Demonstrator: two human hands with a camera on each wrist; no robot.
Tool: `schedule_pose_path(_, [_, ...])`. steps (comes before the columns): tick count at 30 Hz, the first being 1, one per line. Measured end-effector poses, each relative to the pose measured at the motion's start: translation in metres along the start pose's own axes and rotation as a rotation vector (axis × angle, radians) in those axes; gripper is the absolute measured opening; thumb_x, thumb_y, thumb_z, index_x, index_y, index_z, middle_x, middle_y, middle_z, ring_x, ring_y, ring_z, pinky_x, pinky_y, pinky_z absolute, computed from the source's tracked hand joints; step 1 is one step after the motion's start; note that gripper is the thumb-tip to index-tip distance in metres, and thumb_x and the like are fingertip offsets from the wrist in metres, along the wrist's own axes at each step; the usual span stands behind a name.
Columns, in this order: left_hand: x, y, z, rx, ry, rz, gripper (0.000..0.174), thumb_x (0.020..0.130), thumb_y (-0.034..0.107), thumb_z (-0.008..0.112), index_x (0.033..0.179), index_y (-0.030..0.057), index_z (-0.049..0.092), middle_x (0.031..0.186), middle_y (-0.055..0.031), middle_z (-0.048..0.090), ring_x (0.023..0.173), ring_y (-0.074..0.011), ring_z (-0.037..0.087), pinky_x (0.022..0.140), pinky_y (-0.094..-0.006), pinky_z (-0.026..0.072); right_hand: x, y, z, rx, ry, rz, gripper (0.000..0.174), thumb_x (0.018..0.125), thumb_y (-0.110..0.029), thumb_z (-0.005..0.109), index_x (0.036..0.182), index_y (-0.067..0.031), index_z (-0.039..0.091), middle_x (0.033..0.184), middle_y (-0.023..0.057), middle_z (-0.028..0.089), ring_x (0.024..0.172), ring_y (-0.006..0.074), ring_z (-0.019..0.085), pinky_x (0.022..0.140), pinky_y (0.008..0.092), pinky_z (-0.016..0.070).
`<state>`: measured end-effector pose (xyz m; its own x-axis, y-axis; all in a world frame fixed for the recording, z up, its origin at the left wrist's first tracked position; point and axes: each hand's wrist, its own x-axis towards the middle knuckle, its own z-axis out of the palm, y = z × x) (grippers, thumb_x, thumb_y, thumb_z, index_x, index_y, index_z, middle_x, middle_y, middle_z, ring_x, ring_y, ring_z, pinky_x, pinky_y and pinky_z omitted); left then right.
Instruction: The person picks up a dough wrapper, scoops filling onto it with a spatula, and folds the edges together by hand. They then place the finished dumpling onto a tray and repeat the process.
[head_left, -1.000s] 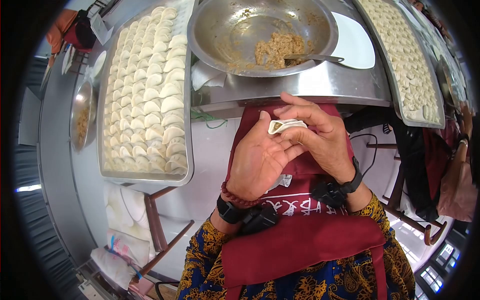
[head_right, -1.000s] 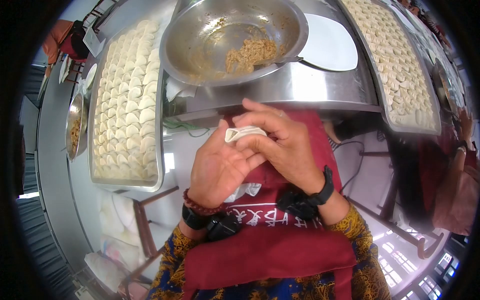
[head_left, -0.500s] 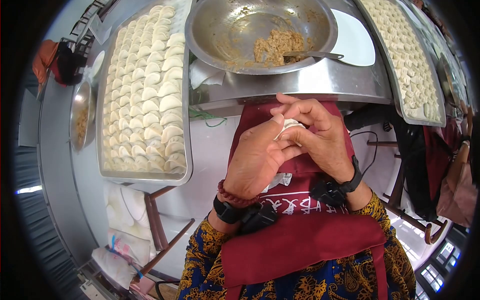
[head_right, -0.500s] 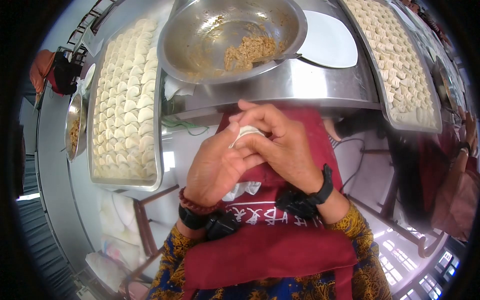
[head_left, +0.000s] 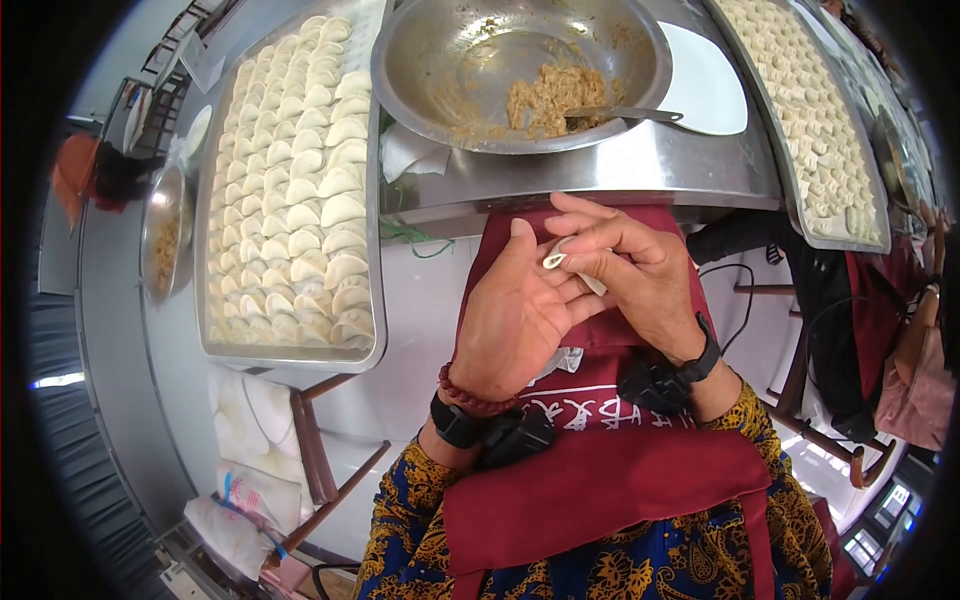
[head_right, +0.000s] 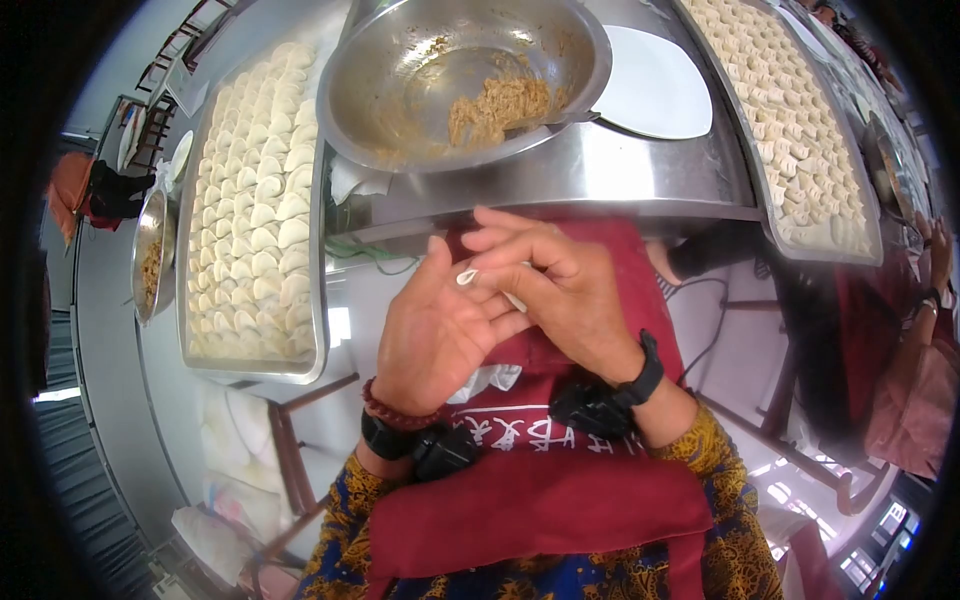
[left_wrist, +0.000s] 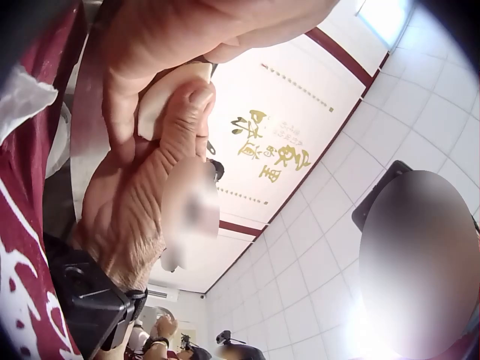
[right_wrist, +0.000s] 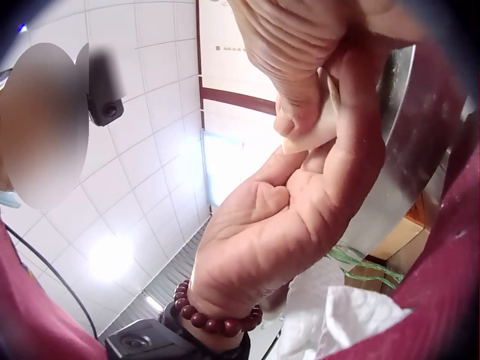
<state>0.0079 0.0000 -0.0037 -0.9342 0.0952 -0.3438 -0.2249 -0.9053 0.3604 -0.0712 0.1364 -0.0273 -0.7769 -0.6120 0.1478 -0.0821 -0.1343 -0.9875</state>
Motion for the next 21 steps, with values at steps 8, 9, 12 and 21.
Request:
schedule_pose_path(8, [-0.001,-0.001,0.000,0.015,0.006,0.045,0.059,0.107,0.046,0.027,0.139,-0.0020,0.037,0.138,-0.0207,0.047,0.129,-0.0329,0.049,0.110,-0.0513,0.0390,0.004,-0.013,0.001,-0.059,-0.013,0.092,0.015,0.088,0.004,0.062,0.097,0.0022,0.074,0.122,0.0161,0.067,0.128,0.0273,0.054,0.092,0.0315,0.0521])
schedule_pose_path(9, [-0.001,-0.001,0.000,0.037,0.020,0.053,0.057,0.107,0.045,0.027,0.139,-0.0014,0.036,0.139,-0.0215,0.047,0.129,-0.0354,0.049,0.111,-0.0526,0.0384,0.005,-0.011,0.001,-0.065,-0.052,0.029,0.015,0.087,0.004,0.062,0.097,0.0019,0.074,0.124,0.0159,0.066,0.128,0.0261,0.054,0.090,0.0302,0.0530])
schedule_pose_path(12, [-0.001,0.000,0.000,0.018,-0.033,0.033,0.057,0.107,0.046,0.026,0.138,-0.0006,0.038,0.138,-0.0211,0.048,0.128,-0.0347,0.050,0.110,-0.0519,0.0391,0.005,-0.004,0.000,-0.052,-0.067,-0.013,0.016,0.087,0.004,0.062,0.097,0.0011,0.074,0.121,0.0143,0.068,0.129,0.0262,0.053,0.093,0.0322,0.0523])
schedule_pose_path(21, [-0.001,-0.001,0.000,0.046,0.008,0.041,0.059,0.107,0.046,0.027,0.140,-0.0017,0.036,0.141,-0.0200,0.044,0.131,-0.0309,0.048,0.110,-0.0488,0.0400,0.005,-0.004,-0.001,-0.132,-0.029,-0.042,0.019,0.084,0.002,0.067,0.101,-0.0012,0.073,0.114,0.0087,0.072,0.130,0.0272,0.053,0.099,0.0351,0.0461])
